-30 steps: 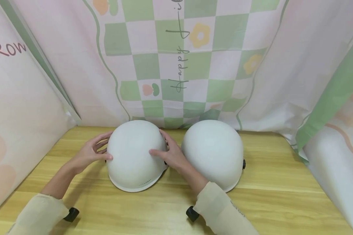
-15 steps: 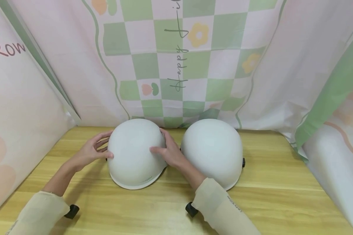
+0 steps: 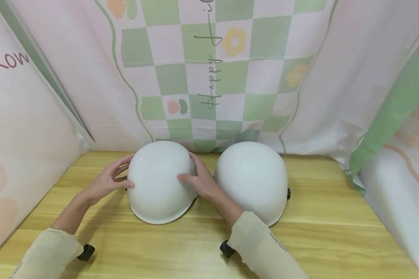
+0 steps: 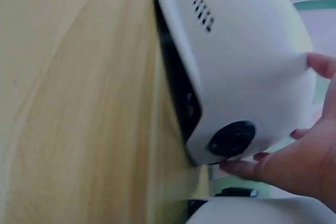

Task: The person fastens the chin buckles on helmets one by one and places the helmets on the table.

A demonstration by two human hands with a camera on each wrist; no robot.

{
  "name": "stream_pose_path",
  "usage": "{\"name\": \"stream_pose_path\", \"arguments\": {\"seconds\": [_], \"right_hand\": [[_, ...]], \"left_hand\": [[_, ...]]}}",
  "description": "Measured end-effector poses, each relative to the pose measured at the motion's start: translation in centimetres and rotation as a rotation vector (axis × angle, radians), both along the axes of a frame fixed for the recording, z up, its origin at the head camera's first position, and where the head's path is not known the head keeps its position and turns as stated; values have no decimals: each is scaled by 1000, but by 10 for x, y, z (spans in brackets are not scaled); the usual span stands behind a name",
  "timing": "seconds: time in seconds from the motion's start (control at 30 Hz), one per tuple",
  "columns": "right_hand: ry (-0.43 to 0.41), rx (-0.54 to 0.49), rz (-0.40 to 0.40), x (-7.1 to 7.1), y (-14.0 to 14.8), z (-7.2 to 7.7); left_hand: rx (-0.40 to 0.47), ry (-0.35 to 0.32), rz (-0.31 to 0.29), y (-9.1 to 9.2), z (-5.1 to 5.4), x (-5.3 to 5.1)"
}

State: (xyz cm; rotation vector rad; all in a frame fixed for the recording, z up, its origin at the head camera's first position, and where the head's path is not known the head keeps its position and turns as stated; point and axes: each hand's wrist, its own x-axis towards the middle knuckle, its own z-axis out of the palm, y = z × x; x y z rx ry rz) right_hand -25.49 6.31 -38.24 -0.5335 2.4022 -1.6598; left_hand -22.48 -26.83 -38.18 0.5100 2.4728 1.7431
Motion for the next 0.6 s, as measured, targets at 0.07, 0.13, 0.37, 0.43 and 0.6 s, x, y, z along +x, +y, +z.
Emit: {"name": "stream_pose_path", "arguments": {"seconds": [0.07,0.13,0.37,0.43,0.6], "right_hand": [[6,44,-8,5,1,5],[23,90,-1,10,3,13],[119,134,35,28,35,44],[180,111,43,31,50,51],[350,105,31,38,94,68]], "left_hand": [[-20,3,-3,0,0,1],[-50,14,-5,0,1,3],[-154,70,30,-4,10,16],[-184,96,68,-6,14,20],[-257,207,166,-12,21,30]]}}
